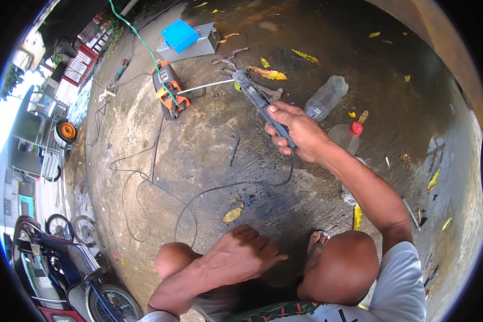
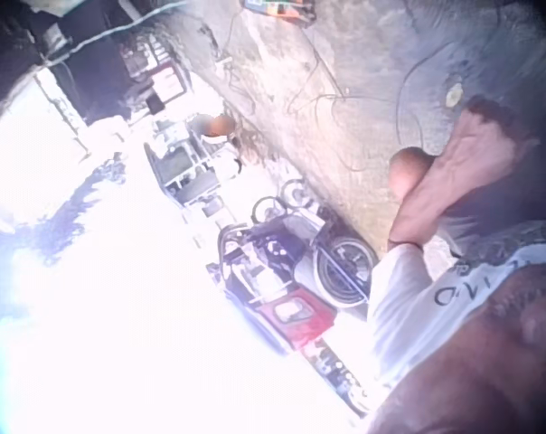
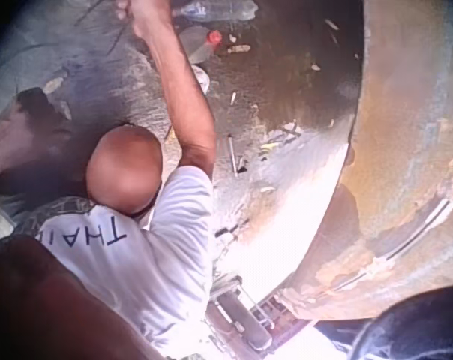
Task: The person positions a wooden plank under a vehicle chassis and uses a welding torch to weld a metal beam to the vehicle frame. Another person assists by holding the plank in place. The person welds along the beam, creating sparks, then repositions to weld another section.
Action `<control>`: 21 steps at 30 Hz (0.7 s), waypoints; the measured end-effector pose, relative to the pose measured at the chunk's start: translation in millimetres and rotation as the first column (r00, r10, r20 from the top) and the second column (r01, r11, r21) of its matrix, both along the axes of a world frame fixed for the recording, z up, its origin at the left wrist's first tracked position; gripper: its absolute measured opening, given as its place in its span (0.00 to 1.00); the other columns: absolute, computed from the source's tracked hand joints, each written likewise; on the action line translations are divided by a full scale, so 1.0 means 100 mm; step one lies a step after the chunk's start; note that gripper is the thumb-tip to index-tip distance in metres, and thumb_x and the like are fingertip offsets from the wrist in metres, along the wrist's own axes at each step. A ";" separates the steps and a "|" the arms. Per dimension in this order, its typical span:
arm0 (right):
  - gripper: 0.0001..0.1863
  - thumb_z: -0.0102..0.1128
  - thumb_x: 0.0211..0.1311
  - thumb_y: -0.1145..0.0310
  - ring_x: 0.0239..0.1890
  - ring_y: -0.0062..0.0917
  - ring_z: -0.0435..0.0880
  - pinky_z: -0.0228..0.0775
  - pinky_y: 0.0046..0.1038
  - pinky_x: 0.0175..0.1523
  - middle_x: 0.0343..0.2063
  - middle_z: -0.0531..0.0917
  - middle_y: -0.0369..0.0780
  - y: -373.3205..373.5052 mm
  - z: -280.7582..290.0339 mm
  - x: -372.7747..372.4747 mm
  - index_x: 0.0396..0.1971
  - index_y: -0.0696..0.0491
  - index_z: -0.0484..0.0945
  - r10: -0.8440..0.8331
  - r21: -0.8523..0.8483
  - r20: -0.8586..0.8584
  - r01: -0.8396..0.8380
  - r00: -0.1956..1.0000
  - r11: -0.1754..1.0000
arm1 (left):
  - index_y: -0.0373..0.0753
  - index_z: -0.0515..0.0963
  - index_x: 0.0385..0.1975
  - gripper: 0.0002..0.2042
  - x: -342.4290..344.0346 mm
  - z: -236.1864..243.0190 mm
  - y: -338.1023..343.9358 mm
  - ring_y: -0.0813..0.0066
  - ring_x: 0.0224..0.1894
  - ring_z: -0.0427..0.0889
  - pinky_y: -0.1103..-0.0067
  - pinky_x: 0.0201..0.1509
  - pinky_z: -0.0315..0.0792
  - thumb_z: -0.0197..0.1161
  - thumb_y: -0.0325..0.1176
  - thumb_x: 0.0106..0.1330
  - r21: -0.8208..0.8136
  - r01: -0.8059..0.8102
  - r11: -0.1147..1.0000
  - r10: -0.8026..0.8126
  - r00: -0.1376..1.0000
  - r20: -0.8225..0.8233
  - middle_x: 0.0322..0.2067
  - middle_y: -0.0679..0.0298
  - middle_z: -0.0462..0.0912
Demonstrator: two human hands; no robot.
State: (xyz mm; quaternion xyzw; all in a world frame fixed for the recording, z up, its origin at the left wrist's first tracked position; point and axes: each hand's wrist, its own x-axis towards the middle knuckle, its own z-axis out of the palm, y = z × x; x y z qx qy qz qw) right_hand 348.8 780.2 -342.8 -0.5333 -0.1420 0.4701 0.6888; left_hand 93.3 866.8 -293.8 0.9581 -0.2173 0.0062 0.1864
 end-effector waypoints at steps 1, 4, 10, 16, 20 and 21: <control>0.19 0.48 0.81 0.55 0.19 0.11 0.67 0.61 0.19 0.20 0.28 0.72 0.31 -0.08 -0.02 -0.04 0.61 0.49 0.71 -0.026 0.022 -0.054 0.028 0.998 0.999 | 0.42 0.79 0.23 0.15 0.02 0.01 -0.02 0.69 0.23 0.80 0.74 0.32 0.75 0.73 0.44 0.63 -0.018 0.013 1.000 -0.013 1.000 -0.012 0.18 0.67 0.77; 0.19 0.48 0.81 0.54 0.19 0.11 0.67 0.60 0.19 0.20 0.27 0.72 0.31 -0.14 -0.17 -0.09 0.61 0.49 0.71 -0.097 0.076 -0.138 0.108 0.986 0.991 | 0.40 0.82 0.25 0.14 0.08 0.04 0.01 0.68 0.24 0.82 0.73 0.32 0.76 0.77 0.44 0.59 -0.105 0.017 0.994 -0.019 1.000 -0.022 0.19 0.66 0.78; 0.19 0.48 0.81 0.54 0.19 0.12 0.67 0.61 0.19 0.20 0.27 0.73 0.30 -0.28 -0.33 -0.14 0.61 0.50 0.72 -0.212 0.140 -0.240 0.250 0.947 0.958 | 0.38 0.88 0.30 0.17 0.16 0.30 0.00 0.65 0.27 0.86 0.73 0.32 0.79 0.83 0.43 0.49 -0.173 -0.103 0.979 0.108 0.994 0.019 0.21 0.63 0.83; 0.18 0.49 0.81 0.54 0.19 0.13 0.68 0.62 0.20 0.20 0.27 0.73 0.31 -0.37 -0.25 -0.21 0.59 0.51 0.72 -0.266 0.190 -0.195 0.302 0.944 0.934 | 0.33 0.87 0.29 0.19 0.18 0.40 0.25 0.64 0.24 0.86 0.75 0.33 0.79 0.82 0.44 0.48 -0.295 -0.272 0.916 0.309 0.947 0.084 0.20 0.61 0.85; 0.17 0.50 0.80 0.54 0.20 0.13 0.71 0.64 0.20 0.21 0.28 0.74 0.31 -0.37 -0.27 -0.24 0.54 0.51 0.73 -0.253 0.211 -0.132 0.276 0.959 0.938 | 0.30 0.88 0.31 0.21 0.22 0.63 0.40 0.69 0.25 0.86 0.77 0.29 0.75 0.85 0.42 0.46 -0.353 -0.429 0.832 0.502 0.853 0.146 0.24 0.57 0.87; 0.16 0.50 0.80 0.54 0.21 0.13 0.72 0.65 0.21 0.22 0.28 0.75 0.32 -0.39 -0.30 -0.23 0.53 0.51 0.73 -0.250 0.221 -0.114 0.270 0.961 0.937 | 0.28 0.87 0.32 0.22 0.31 0.72 0.41 0.70 0.27 0.87 0.78 0.30 0.77 0.85 0.41 0.47 -0.387 -0.486 0.784 0.574 0.804 0.154 0.24 0.55 0.87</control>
